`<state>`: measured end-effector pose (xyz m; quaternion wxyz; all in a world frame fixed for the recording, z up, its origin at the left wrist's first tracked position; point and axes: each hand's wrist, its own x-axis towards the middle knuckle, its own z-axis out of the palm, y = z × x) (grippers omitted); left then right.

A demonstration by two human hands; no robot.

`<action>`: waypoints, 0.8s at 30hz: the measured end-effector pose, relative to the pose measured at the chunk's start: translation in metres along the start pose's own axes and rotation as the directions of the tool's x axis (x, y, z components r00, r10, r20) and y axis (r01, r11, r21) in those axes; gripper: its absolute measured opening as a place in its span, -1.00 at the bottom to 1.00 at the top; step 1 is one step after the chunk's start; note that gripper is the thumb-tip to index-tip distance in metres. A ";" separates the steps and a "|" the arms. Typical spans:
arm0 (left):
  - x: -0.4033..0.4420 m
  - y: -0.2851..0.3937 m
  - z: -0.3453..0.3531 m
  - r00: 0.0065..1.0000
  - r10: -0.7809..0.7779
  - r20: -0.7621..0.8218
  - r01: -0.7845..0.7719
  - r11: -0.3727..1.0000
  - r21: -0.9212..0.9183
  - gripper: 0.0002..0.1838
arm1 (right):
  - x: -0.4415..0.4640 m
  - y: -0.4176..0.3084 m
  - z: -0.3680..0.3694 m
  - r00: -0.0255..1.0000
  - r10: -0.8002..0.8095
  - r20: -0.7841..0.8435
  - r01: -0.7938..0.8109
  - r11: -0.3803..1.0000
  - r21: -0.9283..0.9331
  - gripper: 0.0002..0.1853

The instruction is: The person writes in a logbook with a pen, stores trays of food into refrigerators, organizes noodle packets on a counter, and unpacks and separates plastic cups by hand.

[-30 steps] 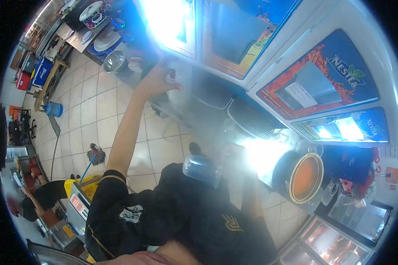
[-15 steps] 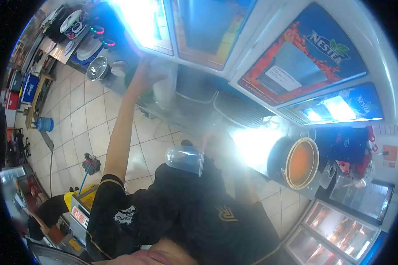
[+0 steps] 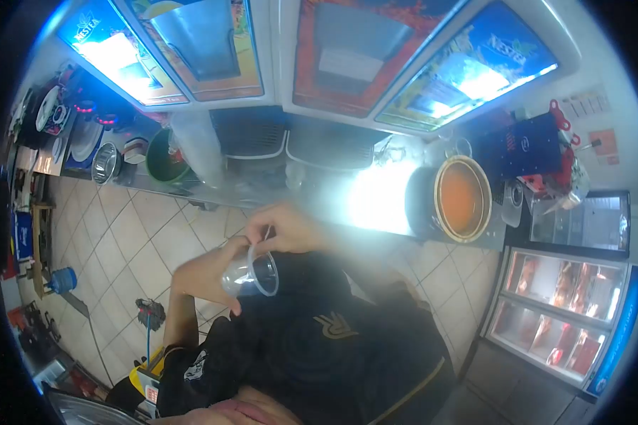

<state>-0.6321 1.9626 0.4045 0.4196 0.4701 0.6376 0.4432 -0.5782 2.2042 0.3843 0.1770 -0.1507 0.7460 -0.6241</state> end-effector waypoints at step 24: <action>-0.132 0.011 0.176 0.959 -0.206 -0.194 0.162 0.961 -0.223 -0.31 | -0.076 -0.010 0.145 0.964 -0.052 0.260 0.106 0.975 -0.198 -0.82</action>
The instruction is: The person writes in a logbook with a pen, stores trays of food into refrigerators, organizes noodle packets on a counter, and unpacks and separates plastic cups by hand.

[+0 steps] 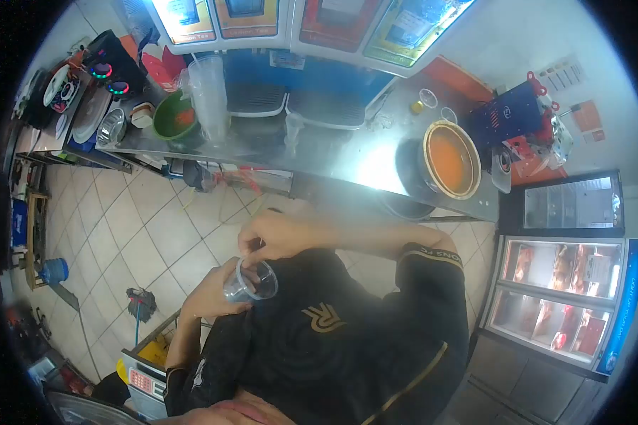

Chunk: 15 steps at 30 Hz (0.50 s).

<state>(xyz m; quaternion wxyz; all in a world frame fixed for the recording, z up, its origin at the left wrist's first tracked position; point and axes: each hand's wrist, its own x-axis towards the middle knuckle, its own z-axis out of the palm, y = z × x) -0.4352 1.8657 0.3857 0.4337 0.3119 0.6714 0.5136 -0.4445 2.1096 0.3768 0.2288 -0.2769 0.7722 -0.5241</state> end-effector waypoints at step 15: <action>-0.061 0.023 0.043 0.965 0.027 -0.259 0.040 0.968 0.250 -0.10 | -0.026 -0.055 0.060 0.943 -0.118 -0.312 0.075 0.987 -0.145 -0.81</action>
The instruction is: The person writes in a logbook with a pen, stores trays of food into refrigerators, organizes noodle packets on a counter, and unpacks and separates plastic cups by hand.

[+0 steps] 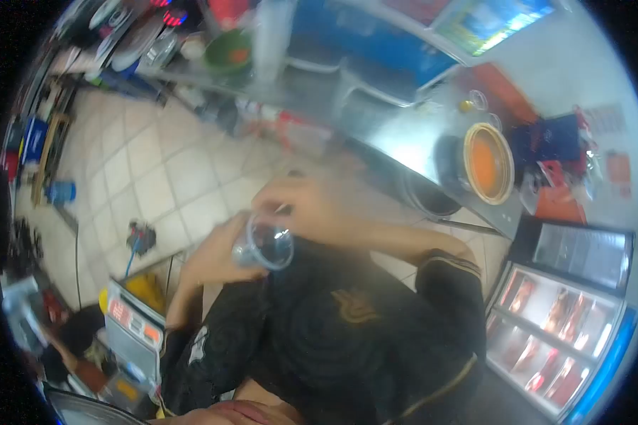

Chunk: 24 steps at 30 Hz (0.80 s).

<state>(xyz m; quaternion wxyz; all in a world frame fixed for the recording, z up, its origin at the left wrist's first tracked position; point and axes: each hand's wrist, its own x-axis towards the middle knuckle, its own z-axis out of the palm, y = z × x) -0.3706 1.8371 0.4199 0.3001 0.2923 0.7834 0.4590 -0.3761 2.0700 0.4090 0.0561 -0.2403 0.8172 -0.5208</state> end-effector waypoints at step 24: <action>-0.047 -0.010 0.024 0.990 0.010 -0.139 -0.008 1.000 0.016 -0.21 | 0.018 -0.012 0.008 0.903 -0.178 0.392 0.216 0.975 -0.055 -0.87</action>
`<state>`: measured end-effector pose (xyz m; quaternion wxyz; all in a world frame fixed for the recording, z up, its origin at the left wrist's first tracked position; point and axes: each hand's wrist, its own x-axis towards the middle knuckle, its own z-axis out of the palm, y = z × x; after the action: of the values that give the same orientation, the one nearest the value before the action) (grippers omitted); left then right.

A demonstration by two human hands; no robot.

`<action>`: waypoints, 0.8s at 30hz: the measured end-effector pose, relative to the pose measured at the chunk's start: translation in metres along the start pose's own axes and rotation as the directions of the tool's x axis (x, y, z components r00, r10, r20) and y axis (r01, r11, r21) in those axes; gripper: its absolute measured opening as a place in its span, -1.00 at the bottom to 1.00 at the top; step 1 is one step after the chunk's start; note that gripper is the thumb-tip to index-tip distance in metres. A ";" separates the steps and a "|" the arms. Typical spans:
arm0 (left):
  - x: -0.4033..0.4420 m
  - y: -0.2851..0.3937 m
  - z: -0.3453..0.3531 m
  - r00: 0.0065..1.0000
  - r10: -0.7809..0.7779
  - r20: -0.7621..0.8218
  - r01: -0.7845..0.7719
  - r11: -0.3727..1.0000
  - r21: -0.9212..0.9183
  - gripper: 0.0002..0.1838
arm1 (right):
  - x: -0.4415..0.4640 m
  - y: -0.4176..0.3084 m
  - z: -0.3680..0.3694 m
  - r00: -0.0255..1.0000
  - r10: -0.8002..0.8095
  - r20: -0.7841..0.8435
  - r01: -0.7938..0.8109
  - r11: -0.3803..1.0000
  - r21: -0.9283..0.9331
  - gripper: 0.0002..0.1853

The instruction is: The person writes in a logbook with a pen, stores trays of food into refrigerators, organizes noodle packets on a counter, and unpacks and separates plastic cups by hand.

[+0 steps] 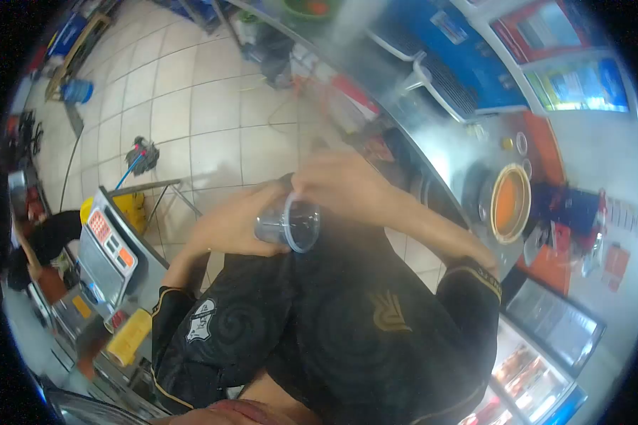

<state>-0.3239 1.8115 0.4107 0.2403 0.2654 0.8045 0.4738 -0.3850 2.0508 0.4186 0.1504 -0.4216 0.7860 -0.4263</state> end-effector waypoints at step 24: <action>-0.025 -0.111 0.038 0.738 -0.331 -0.588 0.094 0.914 -0.396 -0.17 | 0.183 0.103 0.054 0.684 -0.336 0.647 0.379 0.922 0.078 -0.71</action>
<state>-0.3031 1.7736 0.2986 0.0450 -0.0541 0.7685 0.6360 -0.5178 1.9052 0.3266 0.3139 -0.6922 0.5998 -0.2500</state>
